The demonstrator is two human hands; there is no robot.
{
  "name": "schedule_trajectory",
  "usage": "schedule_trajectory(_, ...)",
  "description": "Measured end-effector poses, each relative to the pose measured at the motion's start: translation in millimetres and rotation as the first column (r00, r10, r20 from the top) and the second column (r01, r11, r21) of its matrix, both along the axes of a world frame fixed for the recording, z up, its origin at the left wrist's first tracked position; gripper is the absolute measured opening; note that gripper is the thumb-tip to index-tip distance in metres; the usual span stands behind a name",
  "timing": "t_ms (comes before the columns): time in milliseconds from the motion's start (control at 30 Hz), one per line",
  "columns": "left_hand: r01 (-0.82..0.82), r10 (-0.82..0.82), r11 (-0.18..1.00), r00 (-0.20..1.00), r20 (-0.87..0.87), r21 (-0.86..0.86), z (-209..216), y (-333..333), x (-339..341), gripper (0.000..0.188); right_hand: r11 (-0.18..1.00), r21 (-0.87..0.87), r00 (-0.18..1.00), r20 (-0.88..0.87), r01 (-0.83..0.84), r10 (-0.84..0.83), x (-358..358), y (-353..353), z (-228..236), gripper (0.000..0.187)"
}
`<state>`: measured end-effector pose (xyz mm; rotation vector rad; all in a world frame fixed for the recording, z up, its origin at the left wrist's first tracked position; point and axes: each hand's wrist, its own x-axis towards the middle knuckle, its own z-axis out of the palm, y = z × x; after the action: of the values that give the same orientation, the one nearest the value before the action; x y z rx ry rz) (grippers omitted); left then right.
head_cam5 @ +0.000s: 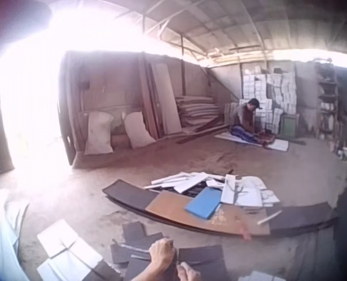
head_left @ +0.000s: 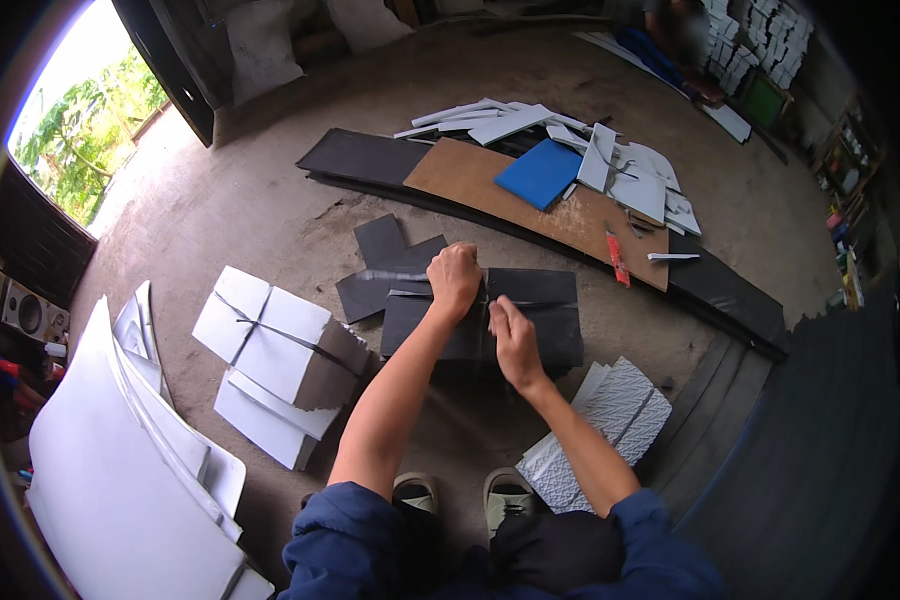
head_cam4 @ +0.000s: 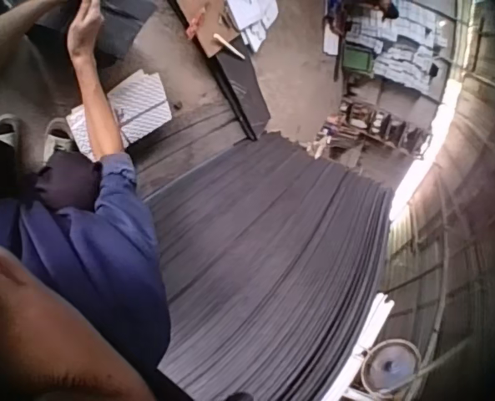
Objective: The person stacks black rectangular boards, aligns them, and ties the stack with a string. The person then moves to a different area, picks up a stack of white boards, and places them on a shelf.
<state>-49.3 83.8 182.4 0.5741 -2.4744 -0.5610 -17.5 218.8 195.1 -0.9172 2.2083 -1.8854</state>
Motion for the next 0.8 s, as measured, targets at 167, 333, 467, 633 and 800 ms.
schedule_trajectory(167,0.021,-0.021,1.0,1.0,0.015,-0.013,-10.6,-1.6,-11.7,0.004,0.996,0.084,0.996,0.09,-0.02,0.012,15.2,27.2,0.8,0.026)
schedule_trajectory(333,0.032,-0.031,0.999,0.994,0.103,-0.006,-9.3,1.0,-15.4,0.004,0.998,-0.053,0.997,0.075,0.015,-0.011,22.7,29.1,-5.0,0.026)
schedule_trajectory(467,0.029,-0.026,0.999,0.995,0.092,-0.032,-9.9,-1.8,-16.0,0.005,0.998,0.06,1.0,0.022,0.014,-0.016,23.2,30.4,-11.1,0.024)
schedule_trajectory(633,0.161,-0.181,0.981,0.961,0.207,0.109,12.7,-15.9,2.3,0.03,0.998,0.046,0.997,-0.064,-0.031,0.034,36.2,32.3,-15.1,0.02)
schedule_trajectory(800,0.367,-0.478,0.796,0.869,0.129,0.482,40.9,-8.0,36.3,0.032,0.978,0.057,0.971,0.143,-0.199,0.189,32.3,46.9,4.2,0.019)
